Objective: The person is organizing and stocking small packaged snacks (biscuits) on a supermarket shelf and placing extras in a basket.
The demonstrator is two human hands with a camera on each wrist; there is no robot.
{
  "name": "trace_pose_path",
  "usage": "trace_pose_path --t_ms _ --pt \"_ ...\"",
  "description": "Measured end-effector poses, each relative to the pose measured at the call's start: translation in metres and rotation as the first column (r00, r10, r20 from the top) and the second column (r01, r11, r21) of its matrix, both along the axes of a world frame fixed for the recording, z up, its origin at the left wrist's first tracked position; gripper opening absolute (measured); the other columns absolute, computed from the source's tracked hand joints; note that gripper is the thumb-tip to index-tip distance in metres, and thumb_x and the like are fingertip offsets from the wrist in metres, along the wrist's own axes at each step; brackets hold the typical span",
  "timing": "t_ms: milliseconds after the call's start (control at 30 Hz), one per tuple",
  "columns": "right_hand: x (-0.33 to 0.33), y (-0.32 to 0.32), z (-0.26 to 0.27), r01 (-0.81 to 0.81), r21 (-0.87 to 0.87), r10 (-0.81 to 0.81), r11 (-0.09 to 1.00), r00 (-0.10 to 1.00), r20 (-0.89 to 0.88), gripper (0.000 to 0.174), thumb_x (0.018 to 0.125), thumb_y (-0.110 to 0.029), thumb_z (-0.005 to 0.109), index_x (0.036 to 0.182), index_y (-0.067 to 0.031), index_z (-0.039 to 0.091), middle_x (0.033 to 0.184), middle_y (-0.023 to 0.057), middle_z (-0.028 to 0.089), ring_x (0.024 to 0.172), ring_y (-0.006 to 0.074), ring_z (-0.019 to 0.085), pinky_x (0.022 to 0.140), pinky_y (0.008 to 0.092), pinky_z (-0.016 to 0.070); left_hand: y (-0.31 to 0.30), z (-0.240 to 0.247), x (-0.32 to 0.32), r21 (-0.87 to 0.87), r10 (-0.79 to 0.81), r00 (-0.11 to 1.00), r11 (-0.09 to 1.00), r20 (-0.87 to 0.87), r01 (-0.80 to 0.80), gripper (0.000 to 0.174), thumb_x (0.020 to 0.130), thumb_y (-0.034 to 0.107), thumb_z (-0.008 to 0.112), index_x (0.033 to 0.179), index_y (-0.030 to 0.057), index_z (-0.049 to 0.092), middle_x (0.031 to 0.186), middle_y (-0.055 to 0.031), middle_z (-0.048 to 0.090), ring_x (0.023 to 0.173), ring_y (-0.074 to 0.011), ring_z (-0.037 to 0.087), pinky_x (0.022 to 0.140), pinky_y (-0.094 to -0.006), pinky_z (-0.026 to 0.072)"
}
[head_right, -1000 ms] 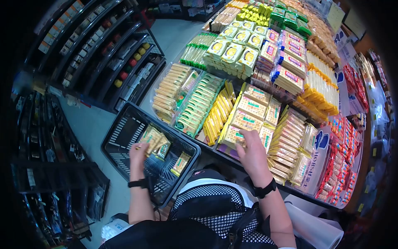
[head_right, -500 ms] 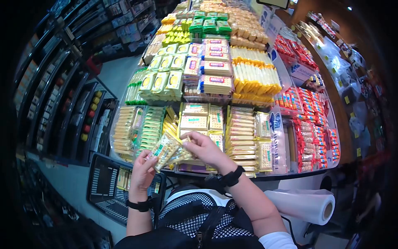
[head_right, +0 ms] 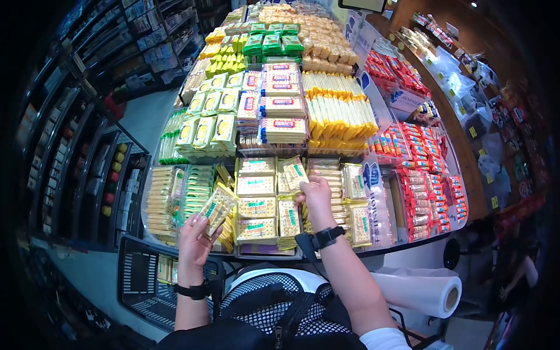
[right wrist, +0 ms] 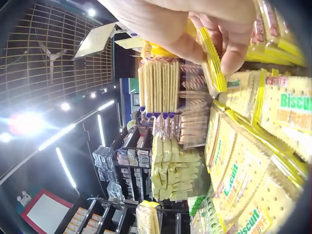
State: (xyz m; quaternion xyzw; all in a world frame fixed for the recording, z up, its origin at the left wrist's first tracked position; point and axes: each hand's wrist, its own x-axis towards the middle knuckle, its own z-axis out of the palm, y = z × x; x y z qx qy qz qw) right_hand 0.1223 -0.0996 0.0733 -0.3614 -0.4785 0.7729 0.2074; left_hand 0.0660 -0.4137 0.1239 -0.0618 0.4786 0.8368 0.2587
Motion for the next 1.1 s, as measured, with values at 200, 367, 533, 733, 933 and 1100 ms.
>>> trace_pose_path --t_ms 200,367,533,733,933,1100 --pt "-0.013 -0.009 -0.011 -0.199 0.18 0.146 0.963 0.951 0.271 0.04 0.086 -0.004 0.067 0.123 0.0025 0.052 0.089 0.0128 0.063 0.072 0.0213 0.067 0.064 0.0317 0.0562 0.007 -0.004 0.005 -0.005 -0.04 0.999 0.999 -0.016 0.039 0.024 0.097 0.01 0.061 0.118 0.0062 0.052 0.117 -0.0096 0.065 0.105 -0.0215 0.067 0.09 -0.0396 0.0591" --pt "-0.005 -0.007 -0.01 -0.393 0.777 -0.052 0.493 0.878 0.477 0.035 0.081 -0.011 0.071 0.113 0.0014 0.062 0.104 0.0177 0.065 0.096 0.0332 0.064 0.087 0.0401 0.0522 0.013 -0.001 0.005 -0.049 -0.067 0.998 0.997 -0.021 0.066 0.017 0.097 0.006 0.061 0.111 0.0053 0.051 0.115 -0.0122 0.065 0.102 -0.0219 0.069 0.086 -0.0377 0.0616" --pt "0.005 -0.015 0.031 -0.454 0.812 0.071 0.366 0.884 0.462 0.037 0.084 -0.023 0.073 0.111 0.0008 0.065 0.104 0.0191 0.064 0.09 0.0351 0.065 0.081 0.0436 0.052 0.031 0.0 0.002 -0.228 -0.192 0.958 0.963 -0.213 0.143 0.022 0.094 0.009 0.067 0.113 0.0016 0.058 0.106 -0.0065 0.067 0.093 -0.0128 0.067 0.077 -0.0287 0.0596" --pt "0.032 -0.035 0.077 -0.671 0.591 0.612 0.447 0.712 0.345 0.034 0.087 -0.028 0.076 0.107 -0.0016 0.068 0.087 0.0119 0.066 0.078 0.0207 0.061 0.075 0.0341 0.0498 0.081 0.017 -0.014 -0.365 -0.431 0.826 0.882 -0.364 0.3 0.028 0.092 0.007 0.069 0.117 -0.0004 0.059 0.105 -0.0053 0.068 0.091 -0.011 0.066 0.074 -0.0268 0.0574" --pt "0.066 -0.017 0.021 -0.409 0.48 0.297 0.776 0.909 0.293 0.024 0.09 -0.015 0.069 0.103 0.0047 0.065 0.076 0.0069 0.062 0.068 0.0142 0.059 0.061 0.0304 0.0489 0.087 0.002 -0.016 -0.37 -0.289 0.863 0.92 -0.415 0.13 0.034 0.095 0.005 0.066 0.127 -0.0017 0.056 0.12 -0.0103 0.062 0.1 -0.0152 0.065 0.081 -0.0266 0.0572" --pt "0.082 -0.032 0.015 -0.413 0.197 0.337 0.889 0.882 0.33 0.023 0.092 -0.007 0.065 0.11 0.006 0.061 0.078 0.0072 0.062 0.061 0.0131 0.062 0.05 0.0272 0.0521 0.021 -0.014 -0.027 -0.296 0.075 0.905 0.931 -0.42 -0.214 0.022 0.099 0.01 0.06 0.119 0.0013 0.058 0.11 -0.0064 0.062 0.097 -0.0141 0.065 0.079 -0.0267 0.0549"
